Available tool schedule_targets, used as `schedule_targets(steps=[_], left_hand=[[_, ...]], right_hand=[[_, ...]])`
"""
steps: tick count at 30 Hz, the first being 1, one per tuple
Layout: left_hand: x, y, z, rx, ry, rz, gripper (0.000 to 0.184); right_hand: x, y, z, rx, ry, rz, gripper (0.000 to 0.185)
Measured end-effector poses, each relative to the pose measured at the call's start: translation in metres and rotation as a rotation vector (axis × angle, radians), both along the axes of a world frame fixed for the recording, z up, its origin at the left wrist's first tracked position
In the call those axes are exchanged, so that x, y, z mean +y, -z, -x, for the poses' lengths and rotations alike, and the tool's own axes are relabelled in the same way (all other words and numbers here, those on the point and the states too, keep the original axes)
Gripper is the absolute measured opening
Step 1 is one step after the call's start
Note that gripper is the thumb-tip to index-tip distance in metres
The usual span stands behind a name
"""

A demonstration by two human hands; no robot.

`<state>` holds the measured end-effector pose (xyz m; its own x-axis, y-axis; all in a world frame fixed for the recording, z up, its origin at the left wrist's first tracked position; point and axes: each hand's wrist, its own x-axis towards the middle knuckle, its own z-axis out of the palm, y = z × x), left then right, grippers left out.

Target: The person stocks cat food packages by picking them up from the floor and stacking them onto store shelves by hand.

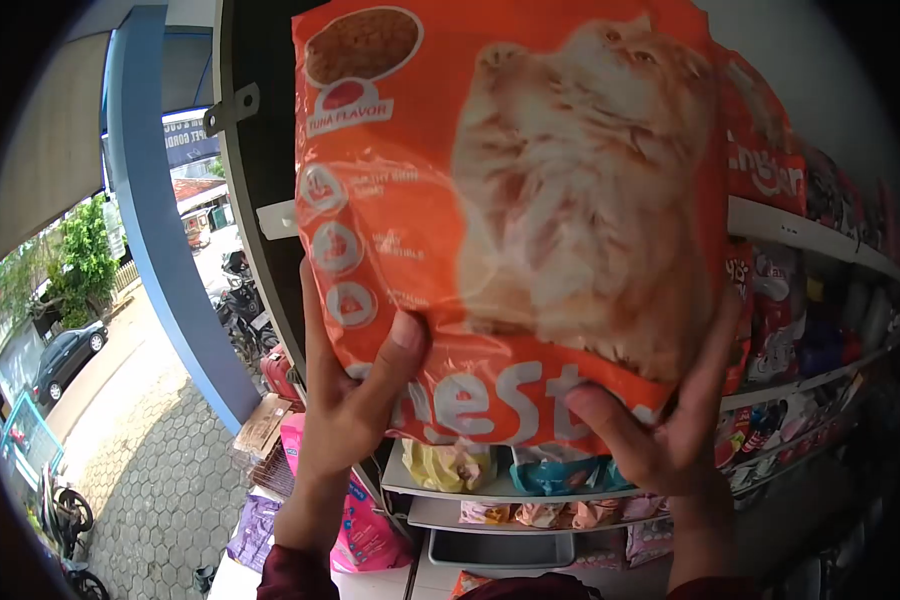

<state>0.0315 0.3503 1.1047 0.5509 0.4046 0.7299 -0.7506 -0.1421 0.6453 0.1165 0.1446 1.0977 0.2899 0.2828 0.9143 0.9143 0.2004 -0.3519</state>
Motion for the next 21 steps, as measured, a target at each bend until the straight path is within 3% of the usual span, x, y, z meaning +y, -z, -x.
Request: schedule_targets(steps=[1,3,5,7,9,11,13,15,17,19,20,21], left_hand=[[-0.004,-0.026,-0.012,0.001,0.056,-0.002,0.069],[0.003,-0.073,-0.046,-0.029,0.118,-0.128,0.061],[0.009,-0.119,-0.076,0.008,0.059,-0.245,0.057],[0.022,-0.161,-0.115,0.032,-0.028,-0.34,0.062],[0.036,-0.196,-0.16,-0.046,-0.146,-0.497,0.059],[0.056,-0.228,-0.215,0.062,-0.496,-0.683,0.056],[0.062,-0.242,-0.252,0.142,-0.467,-0.779,0.054],[0.06,-0.243,-0.267,0.182,-0.467,-0.905,0.053],[0.072,-0.244,-0.291,0.218,-0.446,-1.037,0.051],[0.086,-0.242,-0.316,0.13,-0.437,-1.376,0.047],[0.094,-0.239,-0.328,0.087,-0.427,-1.542,0.045],[0.09,-0.237,-0.32,0.095,-0.42,-1.541,0.045]], right_hand=[[0.0,-0.029,-0.008,-0.036,0.067,0.033,0.103],[0.006,-0.07,-0.025,0.199,-0.14,-0.075,0.092],[0.01,-0.112,-0.071,-0.15,0.127,-0.044,0.08],[0.016,-0.153,-0.108,-0.085,0.135,-0.016,0.077],[0.02,-0.19,-0.135,0.027,0.219,0.073,0.073],[0.03,-0.221,-0.172,0.071,0.395,0.113,0.065],[0.04,-0.234,-0.21,0.077,0.485,0.095,0.058],[0.049,-0.245,-0.231,0.071,0.572,0.327,0.042],[0.056,-0.247,-0.243,0.008,0.666,0.461,0.041],[0.056,-0.248,-0.253,-0.1,0.854,0.731,0.041],[0.057,-0.249,-0.255,-0.093,0.857,0.734,0.041],[0.059,-0.251,-0.255,-0.099,0.89,0.758,0.039]])
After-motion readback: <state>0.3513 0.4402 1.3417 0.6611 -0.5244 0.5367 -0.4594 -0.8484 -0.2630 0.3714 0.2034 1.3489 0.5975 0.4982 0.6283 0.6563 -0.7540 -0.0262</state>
